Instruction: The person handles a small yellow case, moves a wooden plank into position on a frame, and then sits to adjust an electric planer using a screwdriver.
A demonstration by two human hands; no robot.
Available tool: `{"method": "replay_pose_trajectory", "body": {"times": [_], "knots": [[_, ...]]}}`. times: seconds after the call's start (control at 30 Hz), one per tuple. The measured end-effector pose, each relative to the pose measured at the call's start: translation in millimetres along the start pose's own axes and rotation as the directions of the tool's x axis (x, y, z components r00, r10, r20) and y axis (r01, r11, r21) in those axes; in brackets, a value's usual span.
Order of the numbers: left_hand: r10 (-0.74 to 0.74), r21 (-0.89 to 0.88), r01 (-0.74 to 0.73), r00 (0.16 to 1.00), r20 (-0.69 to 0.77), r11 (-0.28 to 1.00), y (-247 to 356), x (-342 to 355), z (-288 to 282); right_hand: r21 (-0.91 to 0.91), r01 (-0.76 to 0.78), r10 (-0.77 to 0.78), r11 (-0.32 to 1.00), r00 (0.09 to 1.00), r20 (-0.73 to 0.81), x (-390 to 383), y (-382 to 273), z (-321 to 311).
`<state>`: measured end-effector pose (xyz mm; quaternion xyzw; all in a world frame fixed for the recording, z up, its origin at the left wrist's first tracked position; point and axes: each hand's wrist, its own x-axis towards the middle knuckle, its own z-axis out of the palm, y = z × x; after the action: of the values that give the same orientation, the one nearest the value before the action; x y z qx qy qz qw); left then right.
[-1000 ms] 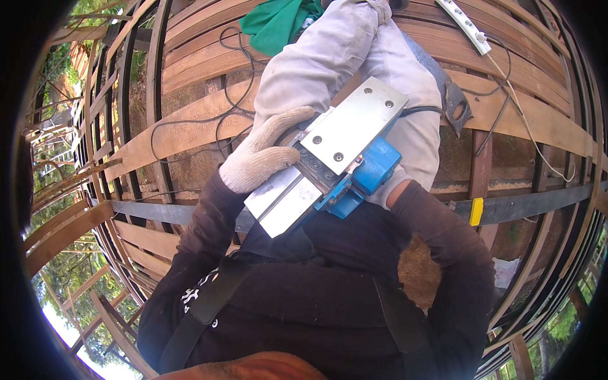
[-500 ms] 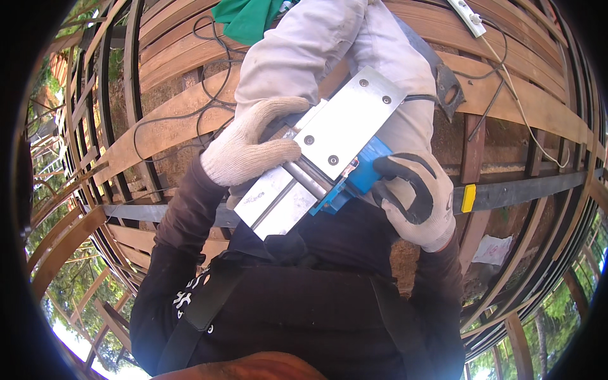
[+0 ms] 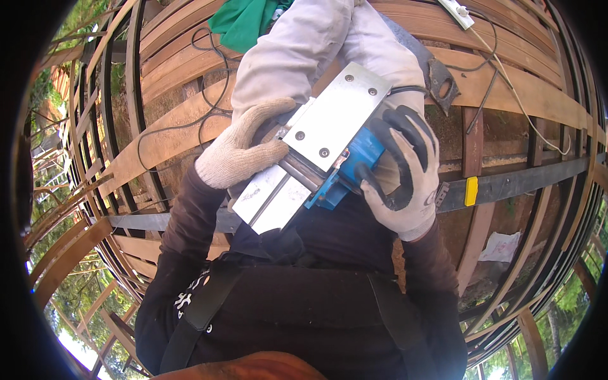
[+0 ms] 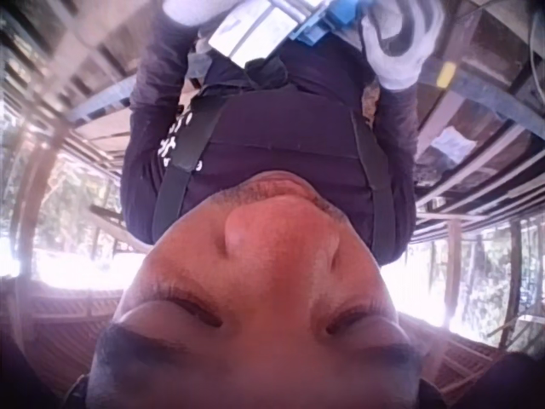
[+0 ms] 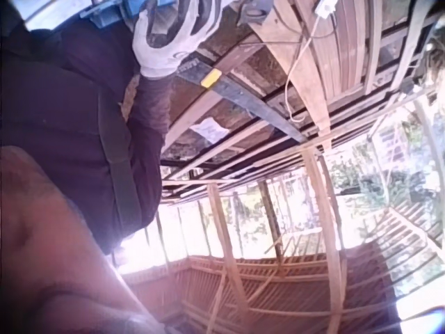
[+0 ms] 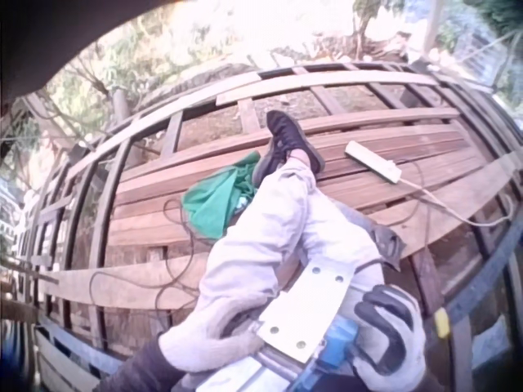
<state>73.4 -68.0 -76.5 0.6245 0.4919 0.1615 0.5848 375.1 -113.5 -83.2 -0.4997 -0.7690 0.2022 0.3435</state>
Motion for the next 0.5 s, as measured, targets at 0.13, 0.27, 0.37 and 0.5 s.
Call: {"method": "replay_pose_trajectory", "body": {"times": [0.13,0.27,0.37,0.5], "knots": [[0.055,0.085,-0.054,0.998,-0.008,0.995,-1.5,8.9,11.5,-0.012,-0.115,0.113,0.993,0.986,-0.123,-27.3,11.5,-5.6],[-0.147,-0.433,0.075,0.980,-0.136,0.898,5.0,-6.6,27.5,0.134,-0.507,0.501,0.852,0.710,-0.495,-78.2,63.6,-32.7],[-0.058,-0.092,0.054,0.997,-0.041,0.994,8.3,-1.7,13.7,0.228,-0.713,0.658,0.663,0.410,-0.631,-162.3,122.8,-77.5],[-0.057,0.103,0.053,0.997,0.043,0.993,29.0,11.2,17.7,0.144,-0.926,0.789,0.350,0.208,-0.578,-270.5,157.3,-82.0]]}}
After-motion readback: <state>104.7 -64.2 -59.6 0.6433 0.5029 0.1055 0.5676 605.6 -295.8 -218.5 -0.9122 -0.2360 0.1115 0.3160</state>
